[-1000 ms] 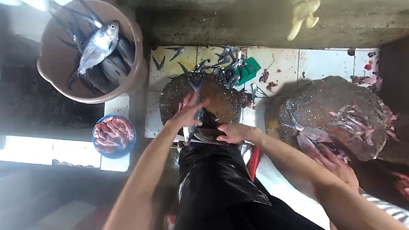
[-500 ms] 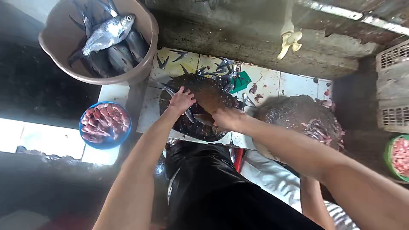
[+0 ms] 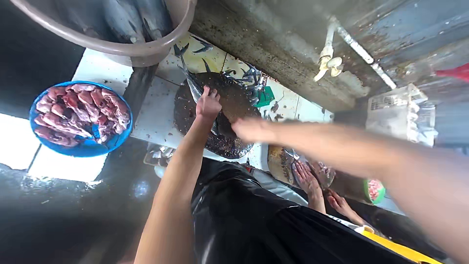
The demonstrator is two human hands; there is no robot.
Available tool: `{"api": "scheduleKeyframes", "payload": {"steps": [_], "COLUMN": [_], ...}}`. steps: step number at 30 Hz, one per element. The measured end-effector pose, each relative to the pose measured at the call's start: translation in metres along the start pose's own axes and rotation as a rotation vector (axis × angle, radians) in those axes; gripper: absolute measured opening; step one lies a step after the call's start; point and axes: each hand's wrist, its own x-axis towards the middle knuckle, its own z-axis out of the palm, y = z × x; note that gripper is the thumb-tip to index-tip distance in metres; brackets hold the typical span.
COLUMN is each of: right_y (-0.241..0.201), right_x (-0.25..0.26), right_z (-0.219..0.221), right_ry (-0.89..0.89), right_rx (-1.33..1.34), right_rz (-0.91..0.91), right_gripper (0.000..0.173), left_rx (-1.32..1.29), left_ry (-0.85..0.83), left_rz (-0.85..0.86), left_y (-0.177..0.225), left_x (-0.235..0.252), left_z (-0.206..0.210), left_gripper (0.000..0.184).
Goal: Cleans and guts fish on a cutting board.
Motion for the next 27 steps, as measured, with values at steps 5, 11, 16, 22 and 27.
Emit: {"api": "scheduleKeyframes", "payload": {"steps": [5, 11, 16, 22, 27], "right_y": [0.025, 0.017, 0.082, 0.116, 0.114], "right_x": [0.076, 0.065, 0.051, 0.099, 0.190], "right_z": [0.116, 0.130, 0.140, 0.121, 0.125], "right_ry": [0.268, 0.296, 0.262, 1.096, 0.844], "right_rx": [0.270, 0.315, 0.417, 0.782, 0.647], "right_rz": [-0.029, -0.019, 0.029, 0.185, 0.247], "right_gripper": [0.048, 0.058, 0.048, 0.050, 0.050], "left_rx": [-0.149, -1.026, -1.108, -1.049, -1.038], "left_ry": [0.045, 0.557, 0.243, 0.115, 0.272], "left_rz": [-0.076, -0.979, -0.993, -0.690, -0.655], "left_y": [-0.006, 0.034, 0.018, 0.009, 0.009], "left_x": [-0.013, -0.045, -0.038, -0.079, -0.081], "left_z": [-0.001, -0.002, 0.008, 0.009, 0.023], "left_gripper": [0.044, 0.113, 0.094, 0.070, 0.047]}}
